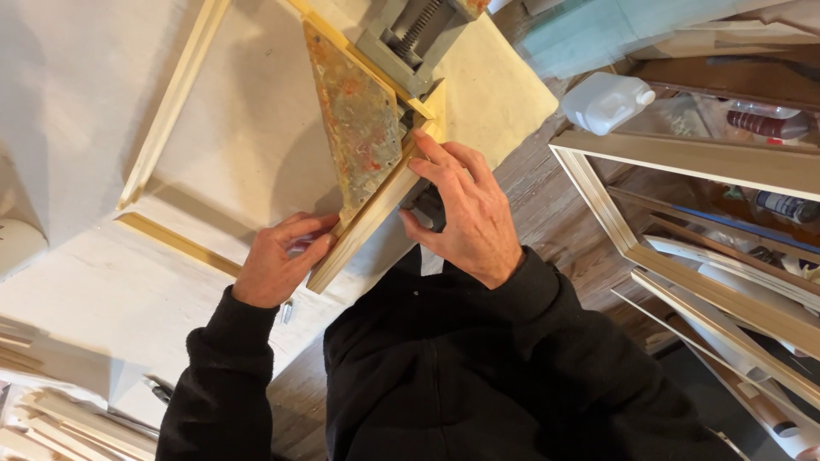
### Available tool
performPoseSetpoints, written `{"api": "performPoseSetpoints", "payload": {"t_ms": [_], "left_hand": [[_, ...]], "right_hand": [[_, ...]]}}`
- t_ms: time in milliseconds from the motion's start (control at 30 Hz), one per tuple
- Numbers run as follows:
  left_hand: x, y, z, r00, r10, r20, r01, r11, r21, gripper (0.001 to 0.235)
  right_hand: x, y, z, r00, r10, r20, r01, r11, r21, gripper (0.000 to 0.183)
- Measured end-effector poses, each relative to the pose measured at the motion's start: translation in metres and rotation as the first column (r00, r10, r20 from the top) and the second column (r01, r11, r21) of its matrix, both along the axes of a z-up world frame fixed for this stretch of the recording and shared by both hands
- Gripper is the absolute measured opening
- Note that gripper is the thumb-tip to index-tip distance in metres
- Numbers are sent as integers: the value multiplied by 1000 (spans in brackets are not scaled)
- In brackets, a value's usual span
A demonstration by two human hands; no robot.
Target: The person applies wood glue to the end of a mitered wooden frame moulding piece, fits the corner joint together by hand, then places the frame corner into a corner vise with a triangular block and tightens the vise screw to clamp the joint. They repeat the gluing, joining and clamping on additional frame corners.
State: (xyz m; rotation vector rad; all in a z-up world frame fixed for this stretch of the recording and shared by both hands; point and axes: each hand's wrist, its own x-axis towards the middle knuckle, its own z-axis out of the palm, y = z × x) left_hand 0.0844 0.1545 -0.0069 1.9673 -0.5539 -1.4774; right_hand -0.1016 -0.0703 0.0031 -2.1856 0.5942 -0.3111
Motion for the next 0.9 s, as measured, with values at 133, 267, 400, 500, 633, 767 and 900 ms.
{"api": "performPoseSetpoints", "payload": {"t_ms": [133, 267, 400, 500, 633, 767, 900], "left_hand": [[1, 4, -4, 1000, 14, -25, -13, 1000, 24, 36], [2, 6, -7, 997, 42, -62, -41, 999, 12, 36], [3, 5, -7, 992, 62, -106, -61, 998, 5, 36], [4, 6, -7, 991, 70, -118, -71, 997, 0, 36], [3, 7, -7, 991, 70, -116, -71, 997, -6, 36], [3, 16, -17, 981, 116, -155, -117, 993, 0, 36], [3, 18, -20, 977, 133, -167, -137, 991, -12, 37]], "right_hand": [[3, -4, -1, 999, 45, -24, -45, 999, 30, 62], [1, -7, -2, 998, 64, -18, -63, 997, 42, 63], [1, -9, -2, 997, 74, -10, -73, 996, 41, 63], [2, -9, -3, 997, 79, -2, -79, 996, 49, 63], [2, -9, -4, 997, 80, -13, -79, 995, 61, 63], [2, -9, -5, 997, 83, 4, -83, 996, 45, 62], [4, -12, -6, 996, 89, 3, -89, 995, 44, 62]]}}
